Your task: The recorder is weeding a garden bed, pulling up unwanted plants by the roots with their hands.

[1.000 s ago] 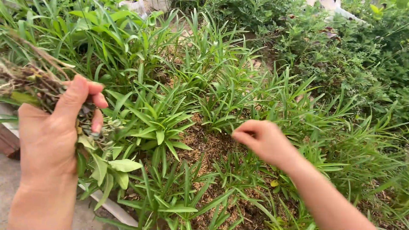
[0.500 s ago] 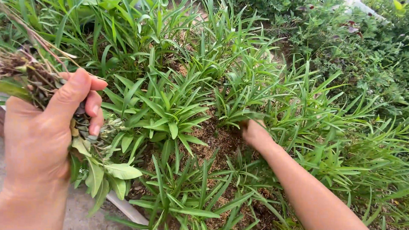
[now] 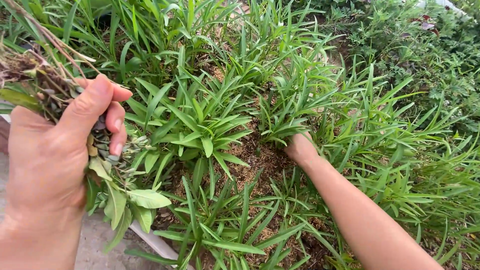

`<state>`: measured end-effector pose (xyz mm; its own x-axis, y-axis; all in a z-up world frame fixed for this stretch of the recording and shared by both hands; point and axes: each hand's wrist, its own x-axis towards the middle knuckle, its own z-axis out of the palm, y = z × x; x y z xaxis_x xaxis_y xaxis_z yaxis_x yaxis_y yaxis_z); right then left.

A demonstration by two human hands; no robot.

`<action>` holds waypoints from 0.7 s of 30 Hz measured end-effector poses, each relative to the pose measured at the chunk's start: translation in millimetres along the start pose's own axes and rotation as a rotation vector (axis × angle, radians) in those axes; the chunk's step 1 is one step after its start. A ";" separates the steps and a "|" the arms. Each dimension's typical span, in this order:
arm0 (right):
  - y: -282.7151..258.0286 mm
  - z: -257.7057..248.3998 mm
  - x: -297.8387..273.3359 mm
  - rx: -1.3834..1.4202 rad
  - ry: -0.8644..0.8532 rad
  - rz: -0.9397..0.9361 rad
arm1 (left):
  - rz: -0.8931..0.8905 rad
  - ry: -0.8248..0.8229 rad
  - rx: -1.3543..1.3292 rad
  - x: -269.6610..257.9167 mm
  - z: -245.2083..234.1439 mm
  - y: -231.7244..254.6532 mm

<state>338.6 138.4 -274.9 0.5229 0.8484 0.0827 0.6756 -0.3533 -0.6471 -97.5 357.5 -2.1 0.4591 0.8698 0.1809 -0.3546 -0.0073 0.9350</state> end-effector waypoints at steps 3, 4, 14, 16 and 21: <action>-8.2 0.4 -7.0 -0.492 0.004 -0.033 | -0.013 -0.007 -0.002 -1.4 1.2 -0.3; -9.6 1.5 -8.1 -0.423 -0.018 0.085 | -0.016 -0.014 0.001 -1.8 1.2 -0.5; -6.8 9.6 -12.7 -0.366 0.147 0.048 | -0.032 -0.061 0.023 -1.7 -2.6 -4.6; -5.2 5.3 -14.0 -0.263 0.129 0.104 | -0.016 -0.084 0.005 -0.5 -4.9 -7.6; -44.7 -17.3 -12.1 -0.349 0.069 0.039 | 0.002 -0.061 -0.008 1.6 -10.0 2.1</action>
<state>311.1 137.2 -233.9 0.5774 0.8074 0.1217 0.7852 -0.5082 -0.3539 -105.7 363.8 -2.8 0.5071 0.8382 0.2008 -0.3615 -0.0047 0.9324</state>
